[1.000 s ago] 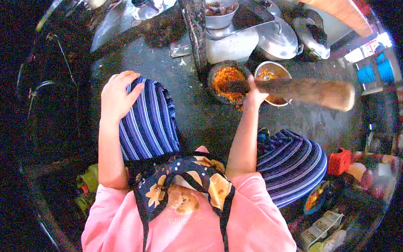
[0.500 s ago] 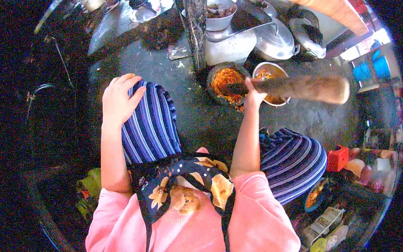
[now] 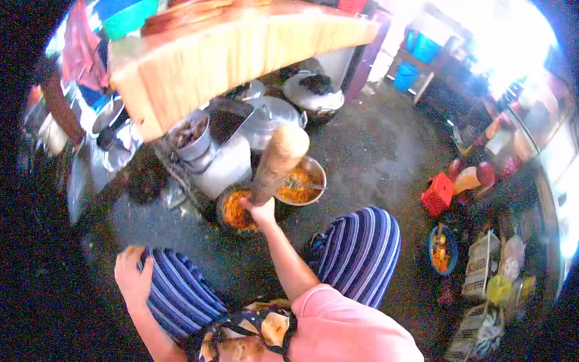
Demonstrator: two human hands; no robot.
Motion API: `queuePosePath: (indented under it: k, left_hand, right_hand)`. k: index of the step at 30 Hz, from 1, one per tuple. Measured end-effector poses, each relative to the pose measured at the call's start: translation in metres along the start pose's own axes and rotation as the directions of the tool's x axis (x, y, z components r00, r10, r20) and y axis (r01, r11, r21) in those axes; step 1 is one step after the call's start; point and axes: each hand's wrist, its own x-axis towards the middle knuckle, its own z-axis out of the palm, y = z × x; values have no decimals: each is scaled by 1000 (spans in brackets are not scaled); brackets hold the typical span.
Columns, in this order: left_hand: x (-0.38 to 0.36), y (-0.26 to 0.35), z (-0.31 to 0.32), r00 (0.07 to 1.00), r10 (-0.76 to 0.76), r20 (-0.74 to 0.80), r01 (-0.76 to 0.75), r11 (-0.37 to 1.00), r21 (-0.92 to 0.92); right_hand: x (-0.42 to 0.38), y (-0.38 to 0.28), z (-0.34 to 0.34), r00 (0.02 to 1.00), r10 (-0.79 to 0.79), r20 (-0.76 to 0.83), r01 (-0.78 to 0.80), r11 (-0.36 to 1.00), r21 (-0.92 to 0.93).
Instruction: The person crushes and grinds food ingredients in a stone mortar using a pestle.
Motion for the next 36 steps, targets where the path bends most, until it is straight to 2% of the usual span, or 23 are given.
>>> queuePosePath:
  k: [1, 4, 6, 7, 9, 10, 11, 14, 16, 18, 20, 22, 25, 26, 27, 28, 29, 30, 31, 32, 34, 36]
  left_hand:
    - [5, 3, -2, 999, -26, 38, 26, 1000, -6]
    - [5, -3, 1, 999, -38, 25, 38, 999, -22]
    - [8, 0, 1, 998, -62, 12, 62, 997, -35]
    - [9, 3, 0, 997, -72, 23, 73, 996, -42]
    - [7, 6, -6, 994, -103, 37, 104, 994, -44]
    - [4, 7, -8, 993, -113, 25, 114, 993, -39]
    - [2, 9, -7, 994, -104, 20, 105, 994, -37]
    - [2, 12, -12, 993, -117, 20, 118, 993, -21]
    - [3, 7, -10, 992, -122, 34, 123, 992, -20]
    - [5, 4, -9, 990, -135, 31, 135, 991, 0]
    - [5, 5, -9, 989, -145, 28, 145, 989, 6]
    - [7, 5, -11, 980, -191, 52, 192, 981, -5]
    - [7, 11, -16, 983, -166, 79, 168, 985, -25]
    - [8, 10, -15, 982, -172, 83, 174, 985, -9]
    - [9, 8, -12, 991, -121, 50, 122, 993, -8]
    - [5, 5, -8, 996, -86, 32, 86, 996, -6]
    - [2, 6, -8, 997, -80, 24, 80, 997, -2]
    - [3, 7, -8, 997, -79, 21, 78, 997, 10]
    - [5, 6, -7, 996, -84, 23, 84, 996, 35]
    - [5, 4, -6, 994, -102, 33, 101, 994, 28]
    - [8, 0, -4, 991, -124, 49, 121, 991, 63]
    - [6, 0, -4, 987, -144, 72, 140, 988, 64]
  right_hand:
    - [7, -7, 5, 981, -193, -35, 188, 975, -121]
    - [15, -63, 11, 981, -192, 29, 194, 979, -67]
    - [19, -93, 7, 956, -276, 95, 290, 937, -193]
    - [22, -85, 6, 953, -285, 99, 299, 934, -195]
    - [29, -24, 5, 938, -347, -4, 333, 904, -269]
    - [34, 39, 3, 958, -282, -44, 266, 939, -219]
    - [16, 46, 5, 984, -176, -25, 174, 983, -61]
    - [7, 49, 5, 986, -139, -96, 134, 989, -55]
    - [8, -17, 9, 991, -124, -52, 123, 992, -22]
    - [17, -71, 9, 977, -213, -10, 211, 975, -69]
    - [18, -81, 6, 973, -230, 20, 231, 970, -78]
    - [20, -72, 10, 950, -309, -54, 305, 950, -64]
    - [18, 36, 8, 979, -196, -53, 195, 980, -32]
    - [5, 38, 3, 990, -127, -66, 124, 991, -44]
    - [17, 74, -3, 988, -147, -44, 148, 988, 38]
    - [7, 34, -1, 990, -80, -121, 89, 993, 72]
    - [30, 65, -4, 987, 150, -47, -98, 821, 563]
    - [18, 2, 1, 980, 33, -195, 35, 942, 335]
    - [21, -37, -5, 974, -178, -137, 195, 973, 122]
    - [33, -53, -11, 980, -185, -73, 191, 979, 75]
    - [33, -91, -8, 975, -219, -48, 224, 959, 173]
    - [29, -80, -3, 976, -207, -65, 216, 951, 222]
